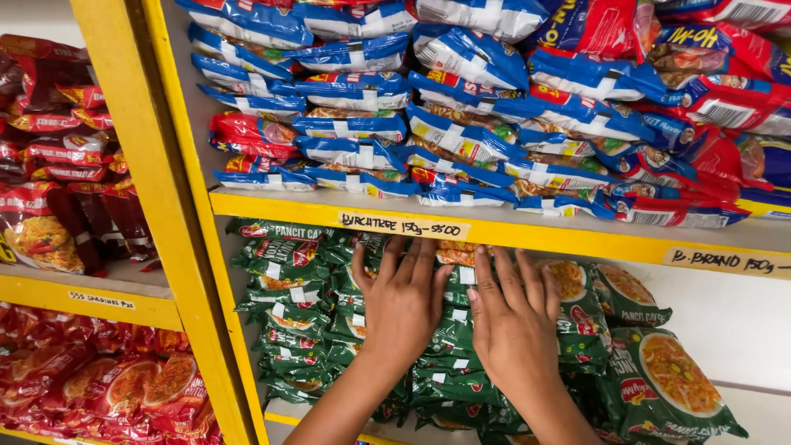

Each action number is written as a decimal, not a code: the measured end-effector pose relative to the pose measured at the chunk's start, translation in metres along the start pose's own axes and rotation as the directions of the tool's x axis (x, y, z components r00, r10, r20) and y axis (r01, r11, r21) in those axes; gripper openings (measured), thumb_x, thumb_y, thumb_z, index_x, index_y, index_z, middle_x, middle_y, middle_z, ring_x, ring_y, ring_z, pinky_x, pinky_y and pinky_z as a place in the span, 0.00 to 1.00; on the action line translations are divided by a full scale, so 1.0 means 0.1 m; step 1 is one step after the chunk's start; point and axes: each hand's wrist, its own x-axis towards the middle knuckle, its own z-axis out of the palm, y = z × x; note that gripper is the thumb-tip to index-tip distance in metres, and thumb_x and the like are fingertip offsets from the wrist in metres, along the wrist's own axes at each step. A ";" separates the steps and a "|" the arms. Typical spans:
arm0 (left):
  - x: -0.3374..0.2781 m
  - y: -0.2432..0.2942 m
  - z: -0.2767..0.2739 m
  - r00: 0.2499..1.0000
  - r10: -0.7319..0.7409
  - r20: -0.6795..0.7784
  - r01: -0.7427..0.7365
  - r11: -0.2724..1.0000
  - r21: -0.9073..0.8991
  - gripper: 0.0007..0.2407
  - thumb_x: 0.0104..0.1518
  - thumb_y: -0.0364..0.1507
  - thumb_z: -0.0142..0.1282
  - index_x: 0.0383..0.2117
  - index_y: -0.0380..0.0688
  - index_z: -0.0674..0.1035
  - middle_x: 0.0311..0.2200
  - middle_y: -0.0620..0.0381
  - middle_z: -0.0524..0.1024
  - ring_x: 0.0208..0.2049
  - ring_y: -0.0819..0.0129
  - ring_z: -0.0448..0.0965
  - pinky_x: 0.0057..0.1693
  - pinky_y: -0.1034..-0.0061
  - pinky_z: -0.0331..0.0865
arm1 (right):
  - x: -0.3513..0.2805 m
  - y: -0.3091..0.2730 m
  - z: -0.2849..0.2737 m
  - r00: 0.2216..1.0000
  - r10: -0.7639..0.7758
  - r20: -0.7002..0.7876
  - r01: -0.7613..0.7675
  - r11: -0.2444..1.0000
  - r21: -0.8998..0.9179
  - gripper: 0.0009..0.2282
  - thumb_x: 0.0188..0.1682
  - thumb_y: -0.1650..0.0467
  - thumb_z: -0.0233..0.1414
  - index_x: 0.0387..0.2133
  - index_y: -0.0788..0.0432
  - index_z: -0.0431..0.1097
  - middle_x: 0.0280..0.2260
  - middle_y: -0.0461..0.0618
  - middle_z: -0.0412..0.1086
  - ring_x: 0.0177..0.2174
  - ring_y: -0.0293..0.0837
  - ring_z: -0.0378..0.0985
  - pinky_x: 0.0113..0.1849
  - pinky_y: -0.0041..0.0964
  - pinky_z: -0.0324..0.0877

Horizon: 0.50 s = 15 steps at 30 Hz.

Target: Stocking shelves with instant noodle packs from a cardboard box on the floor.

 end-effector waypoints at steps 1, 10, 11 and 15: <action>0.00 0.01 -0.02 1.000 -0.008 0.002 0.008 1.000 0.000 0.19 0.64 0.36 0.54 0.56 0.36 0.75 0.51 0.50 0.79 0.59 0.53 0.71 0.65 0.38 0.45 | 0.00 -0.01 -0.02 1.000 -0.008 -0.005 0.008 1.000 0.003 0.23 0.54 0.65 0.48 0.63 0.57 0.62 0.63 0.57 0.61 0.63 0.59 0.58 0.62 0.61 0.48; -0.22 0.11 -0.21 0.988 -0.079 -0.135 0.050 0.977 -0.206 0.18 0.65 0.30 0.50 0.59 0.34 0.72 0.61 0.42 0.70 0.65 0.43 0.65 0.70 0.44 0.49 | -0.18 0.06 -0.21 0.991 0.070 -0.112 -0.040 0.967 0.253 0.28 0.50 0.67 0.56 0.61 0.71 0.60 0.63 0.68 0.58 0.60 0.64 0.63 0.57 0.58 0.60; -0.26 0.13 -0.22 0.981 -0.103 -0.163 0.055 0.959 -0.278 0.18 0.64 0.29 0.51 0.59 0.34 0.71 0.61 0.41 0.68 0.65 0.41 0.64 0.70 0.48 0.53 | -0.22 0.07 -0.23 0.988 0.095 -0.121 -0.063 0.968 0.245 0.28 0.48 0.68 0.58 0.60 0.70 0.61 0.62 0.67 0.59 0.59 0.63 0.65 0.57 0.58 0.60; -0.48 0.23 -0.23 0.978 -0.158 -0.135 0.090 0.907 -0.410 0.19 0.64 0.27 0.53 0.61 0.33 0.70 0.62 0.38 0.66 0.65 0.40 0.65 0.70 0.52 0.57 | -0.44 0.07 -0.34 0.985 0.145 -0.096 -0.115 0.958 0.261 0.27 0.47 0.69 0.59 0.59 0.70 0.62 0.61 0.65 0.62 0.56 0.61 0.67 0.54 0.57 0.61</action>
